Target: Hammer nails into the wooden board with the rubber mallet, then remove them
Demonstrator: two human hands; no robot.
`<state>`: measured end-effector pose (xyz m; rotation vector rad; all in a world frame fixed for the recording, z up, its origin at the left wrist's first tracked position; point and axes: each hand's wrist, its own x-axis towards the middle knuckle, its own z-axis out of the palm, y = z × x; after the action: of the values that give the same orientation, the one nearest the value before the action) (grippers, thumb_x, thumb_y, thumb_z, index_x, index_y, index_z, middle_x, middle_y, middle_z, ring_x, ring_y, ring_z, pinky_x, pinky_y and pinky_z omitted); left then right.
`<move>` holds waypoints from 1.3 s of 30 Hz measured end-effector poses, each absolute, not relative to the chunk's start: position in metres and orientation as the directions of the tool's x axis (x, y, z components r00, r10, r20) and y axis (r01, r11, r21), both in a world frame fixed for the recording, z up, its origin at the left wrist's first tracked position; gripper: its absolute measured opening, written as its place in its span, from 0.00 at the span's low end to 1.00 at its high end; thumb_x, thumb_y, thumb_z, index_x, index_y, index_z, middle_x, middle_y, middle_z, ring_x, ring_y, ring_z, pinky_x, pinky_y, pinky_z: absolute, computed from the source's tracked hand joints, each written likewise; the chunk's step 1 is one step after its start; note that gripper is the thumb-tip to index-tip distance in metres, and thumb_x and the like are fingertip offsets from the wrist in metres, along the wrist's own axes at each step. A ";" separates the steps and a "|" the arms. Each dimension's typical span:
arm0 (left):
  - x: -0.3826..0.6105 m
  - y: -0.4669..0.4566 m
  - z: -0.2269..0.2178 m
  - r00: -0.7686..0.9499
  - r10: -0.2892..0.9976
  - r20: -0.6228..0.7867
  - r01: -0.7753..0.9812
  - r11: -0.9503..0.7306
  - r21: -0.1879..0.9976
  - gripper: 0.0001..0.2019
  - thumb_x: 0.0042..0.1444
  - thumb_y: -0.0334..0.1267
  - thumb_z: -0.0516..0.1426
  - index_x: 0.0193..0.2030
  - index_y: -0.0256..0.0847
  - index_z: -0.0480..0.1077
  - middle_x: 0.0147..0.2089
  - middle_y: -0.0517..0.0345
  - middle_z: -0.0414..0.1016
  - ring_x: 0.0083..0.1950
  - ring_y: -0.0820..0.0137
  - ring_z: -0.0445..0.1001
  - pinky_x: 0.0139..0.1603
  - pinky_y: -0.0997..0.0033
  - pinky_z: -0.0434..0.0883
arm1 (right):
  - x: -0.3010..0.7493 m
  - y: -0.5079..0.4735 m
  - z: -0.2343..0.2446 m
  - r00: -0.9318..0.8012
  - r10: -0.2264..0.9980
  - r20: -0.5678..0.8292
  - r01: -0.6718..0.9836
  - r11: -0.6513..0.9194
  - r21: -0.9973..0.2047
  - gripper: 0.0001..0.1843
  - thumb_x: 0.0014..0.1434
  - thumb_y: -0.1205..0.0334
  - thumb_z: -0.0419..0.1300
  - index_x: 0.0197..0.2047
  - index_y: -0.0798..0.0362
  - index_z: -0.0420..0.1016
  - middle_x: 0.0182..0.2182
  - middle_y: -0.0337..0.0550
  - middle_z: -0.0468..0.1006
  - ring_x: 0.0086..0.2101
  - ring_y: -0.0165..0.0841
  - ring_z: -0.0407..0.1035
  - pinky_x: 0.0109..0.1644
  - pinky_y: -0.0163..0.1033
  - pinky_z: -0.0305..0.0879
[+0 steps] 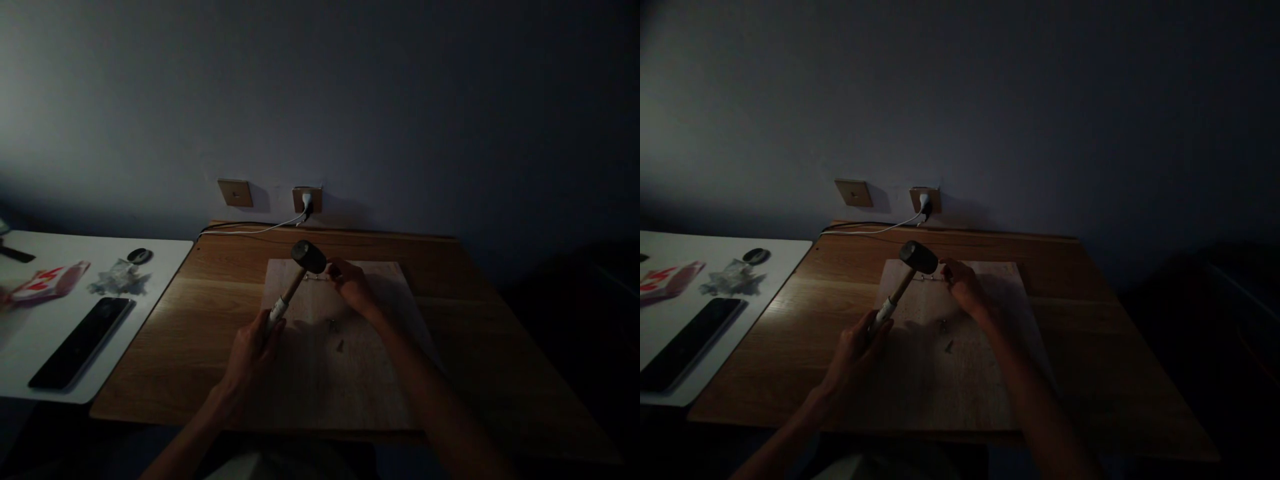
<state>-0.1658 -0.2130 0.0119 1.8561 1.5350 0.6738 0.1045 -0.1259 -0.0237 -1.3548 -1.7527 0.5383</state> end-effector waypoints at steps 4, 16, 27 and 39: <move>-0.168 -0.214 0.011 0.227 0.974 -0.020 0.674 -0.142 0.725 0.16 0.65 0.49 0.50 0.46 0.42 0.70 0.29 0.59 0.73 0.28 0.69 0.72 0.29 0.74 0.60 | 0.103 -0.128 -0.027 -0.078 0.925 0.371 0.578 0.345 -0.739 0.18 0.55 0.71 0.58 0.49 0.50 0.76 0.36 0.42 0.82 0.33 0.32 0.75 0.40 0.36 0.71; -0.170 -0.215 0.006 0.247 0.969 -0.029 0.668 -0.148 0.729 0.15 0.66 0.49 0.50 0.47 0.42 0.70 0.32 0.58 0.76 0.30 0.67 0.74 0.31 0.73 0.61 | 0.097 -0.130 -0.038 0.038 0.923 0.382 0.601 0.284 -0.747 0.16 0.56 0.67 0.62 0.50 0.49 0.76 0.35 0.42 0.81 0.34 0.34 0.76 0.41 0.39 0.73; -0.170 -0.213 0.006 0.246 0.968 -0.052 0.704 -0.141 0.696 0.15 0.66 0.49 0.50 0.46 0.42 0.70 0.31 0.58 0.76 0.29 0.67 0.74 0.29 0.74 0.60 | 0.099 -0.126 -0.052 0.075 0.913 0.402 0.668 0.253 -0.700 0.18 0.57 0.65 0.64 0.52 0.51 0.75 0.32 0.40 0.77 0.33 0.35 0.73 0.41 0.41 0.72; -0.159 -0.200 0.034 0.361 0.919 -0.161 0.890 -0.288 0.353 0.09 0.69 0.44 0.51 0.50 0.47 0.69 0.41 0.54 0.82 0.39 0.60 0.81 0.31 0.71 0.59 | 0.142 -0.152 -0.028 0.094 0.933 0.347 0.560 0.239 -0.794 0.33 0.49 0.65 0.69 0.59 0.50 0.70 0.50 0.49 0.76 0.42 0.37 0.75 0.45 0.43 0.75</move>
<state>-0.1590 -0.1998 0.0336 2.2476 1.5818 0.1023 0.1417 -0.1519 -0.0276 -1.4353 -1.5806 0.5044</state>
